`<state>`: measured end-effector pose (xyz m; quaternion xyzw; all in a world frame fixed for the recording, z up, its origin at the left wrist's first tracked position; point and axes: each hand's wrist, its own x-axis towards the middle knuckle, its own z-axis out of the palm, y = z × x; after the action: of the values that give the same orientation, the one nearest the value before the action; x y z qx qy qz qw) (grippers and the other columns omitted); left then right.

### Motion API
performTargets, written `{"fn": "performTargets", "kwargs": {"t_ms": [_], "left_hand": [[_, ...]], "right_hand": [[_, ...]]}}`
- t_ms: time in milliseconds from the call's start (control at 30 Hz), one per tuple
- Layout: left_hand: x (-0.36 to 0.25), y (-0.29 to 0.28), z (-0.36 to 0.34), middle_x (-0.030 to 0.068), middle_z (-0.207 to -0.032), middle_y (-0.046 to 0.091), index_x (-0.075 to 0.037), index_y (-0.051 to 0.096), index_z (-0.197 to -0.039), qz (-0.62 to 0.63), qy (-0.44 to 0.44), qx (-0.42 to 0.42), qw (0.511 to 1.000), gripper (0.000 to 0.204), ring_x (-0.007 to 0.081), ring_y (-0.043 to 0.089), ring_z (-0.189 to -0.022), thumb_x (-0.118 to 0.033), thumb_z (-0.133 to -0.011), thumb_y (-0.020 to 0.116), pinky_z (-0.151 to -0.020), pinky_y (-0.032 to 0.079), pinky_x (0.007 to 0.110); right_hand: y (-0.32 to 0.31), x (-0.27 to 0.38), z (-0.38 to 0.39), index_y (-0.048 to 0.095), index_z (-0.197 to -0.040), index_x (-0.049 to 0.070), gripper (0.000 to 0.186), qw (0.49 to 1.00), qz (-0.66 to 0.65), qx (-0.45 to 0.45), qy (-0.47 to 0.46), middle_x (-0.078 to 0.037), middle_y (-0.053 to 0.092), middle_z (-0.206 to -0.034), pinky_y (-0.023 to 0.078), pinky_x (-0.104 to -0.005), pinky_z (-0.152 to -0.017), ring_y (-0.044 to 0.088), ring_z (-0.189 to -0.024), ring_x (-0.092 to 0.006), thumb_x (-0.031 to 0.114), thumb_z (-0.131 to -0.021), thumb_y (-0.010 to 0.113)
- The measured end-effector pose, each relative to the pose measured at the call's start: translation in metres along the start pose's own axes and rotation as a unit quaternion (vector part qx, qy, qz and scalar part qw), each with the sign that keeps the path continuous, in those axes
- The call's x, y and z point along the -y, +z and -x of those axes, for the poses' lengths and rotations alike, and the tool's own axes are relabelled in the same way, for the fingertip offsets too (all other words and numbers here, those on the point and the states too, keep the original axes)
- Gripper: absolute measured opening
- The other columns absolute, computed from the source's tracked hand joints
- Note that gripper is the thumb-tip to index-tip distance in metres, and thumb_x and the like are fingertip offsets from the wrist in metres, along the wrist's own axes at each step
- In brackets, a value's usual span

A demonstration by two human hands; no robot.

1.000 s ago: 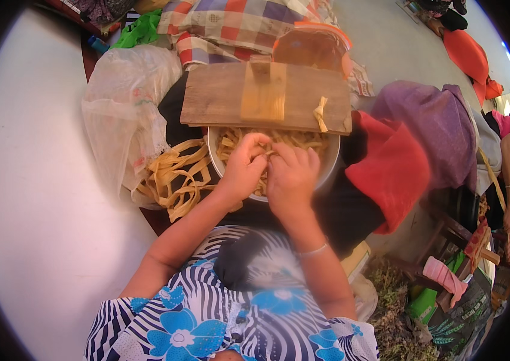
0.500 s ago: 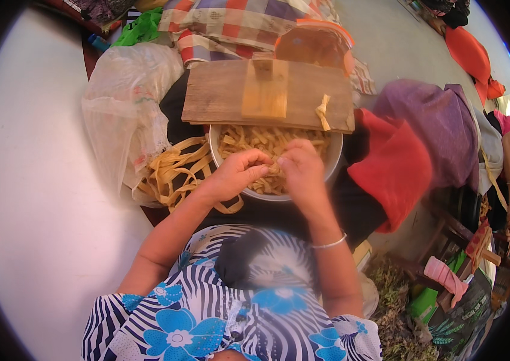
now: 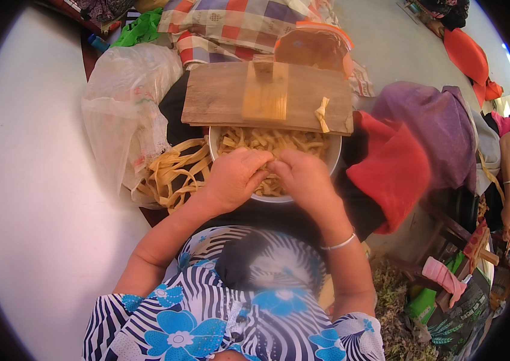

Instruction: The person is using a wooden shaving tool to cut thin strips of dough into a bowl, handling the strips by hand to position them against the blade.

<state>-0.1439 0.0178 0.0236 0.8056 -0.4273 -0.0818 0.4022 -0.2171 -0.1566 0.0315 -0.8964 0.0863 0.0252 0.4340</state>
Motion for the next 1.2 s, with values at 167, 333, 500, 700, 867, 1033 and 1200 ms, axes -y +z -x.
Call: {"fn": "performTargets", "kwargs": {"t_ms": [167, 333, 500, 700, 867, 1033, 1200], "left_hand": [[0.016, -0.003, 0.004, 0.0120, -0.083, 0.065, -0.008, 0.063, -0.103, 0.150, -0.159, 0.084, 0.972, 0.023, 0.0300, 0.063, -0.076, -0.019, -0.084, 0.068, -0.066, 0.048, 0.037], [0.024, -0.019, 0.009, 0.0078, -0.077, 0.061, -0.004, 0.065, -0.092, 0.074, -0.077, 0.050, 0.993, 0.011, 0.0223, 0.059, -0.069, -0.013, -0.085, 0.066, -0.061, 0.046, 0.030], [0.019, -0.013, -0.002, 0.0080, -0.073, 0.057, -0.007, 0.064, -0.087, -0.105, 0.082, -0.037, 0.990, 0.012, 0.0288, 0.058, -0.069, -0.015, -0.080, 0.069, -0.059, 0.046, 0.037], [0.016, -0.010, -0.012, 0.0082, -0.072, 0.056, -0.008, 0.063, -0.086, -0.125, 0.105, -0.065, 0.985, 0.010, 0.0287, 0.058, -0.070, -0.014, -0.080, 0.069, -0.057, 0.046, 0.038], [0.021, -0.019, 0.003, 0.0061, -0.072, 0.059, -0.002, 0.064, -0.087, 0.072, -0.088, 0.057, 0.992, 0.011, 0.0184, 0.057, -0.068, -0.013, -0.087, 0.065, -0.061, 0.045, 0.030], [0.018, -0.026, 0.012, 0.0019, -0.072, 0.058, 0.002, 0.065, -0.091, 0.238, -0.168, 0.110, 0.950, 0.016, 0.0094, 0.051, -0.068, -0.014, -0.092, 0.062, -0.062, 0.044, 0.026], [0.018, -0.023, -0.007, 0.0024, -0.071, 0.057, 0.002, 0.064, -0.091, 0.218, -0.157, 0.084, 0.959, 0.016, 0.0102, 0.051, -0.067, -0.014, -0.092, 0.062, -0.062, 0.043, 0.026]], "right_hand": [[-0.008, -0.011, 0.012, 0.058, -0.078, 0.000, 0.017, 0.992, 0.045, -0.060, -0.106, -0.016, 0.058, -0.073, 0.045, -0.0431, -0.060, 0.056, -0.067, -0.0368, 0.014, -0.085, 0.065], [-0.008, -0.022, 0.020, 0.062, -0.089, -0.001, 0.018, 0.987, 0.052, -0.082, -0.125, -0.014, 0.062, -0.080, 0.048, -0.0369, -0.064, 0.061, -0.075, -0.0288, 0.017, -0.087, 0.065], [-0.014, -0.042, -0.010, 0.063, -0.107, -0.004, 0.039, 0.962, -0.262, -0.081, 0.008, -0.007, 0.065, -0.088, 0.052, -0.0269, -0.067, 0.063, -0.078, -0.0121, 0.033, -0.095, 0.060], [-0.026, -0.026, -0.011, 0.061, -0.077, -0.003, 0.033, 0.963, -0.201, 0.141, 0.113, -0.004, 0.061, -0.068, 0.048, -0.0277, -0.053, 0.060, -0.057, -0.0130, 0.025, -0.094, 0.061], [-0.027, -0.018, 0.008, 0.057, -0.077, -0.001, 0.020, 0.989, 0.068, 0.050, -0.121, -0.009, 0.055, -0.064, 0.044, -0.0330, -0.052, 0.058, -0.056, -0.0182, 0.014, -0.088, 0.065], [-0.036, -0.013, 0.018, 0.061, -0.091, -0.002, 0.020, 0.939, 0.232, 0.038, -0.250, -0.010, 0.061, -0.074, 0.047, -0.0319, -0.058, 0.061, -0.064, -0.0179, 0.018, -0.090, 0.064], [-0.029, -0.019, -0.006, 0.064, -0.111, -0.003, 0.033, 0.950, -0.295, 0.062, 0.086, -0.007, 0.068, -0.092, 0.053, -0.0263, -0.067, 0.065, -0.074, -0.0130, 0.026, -0.097, 0.058]]}}
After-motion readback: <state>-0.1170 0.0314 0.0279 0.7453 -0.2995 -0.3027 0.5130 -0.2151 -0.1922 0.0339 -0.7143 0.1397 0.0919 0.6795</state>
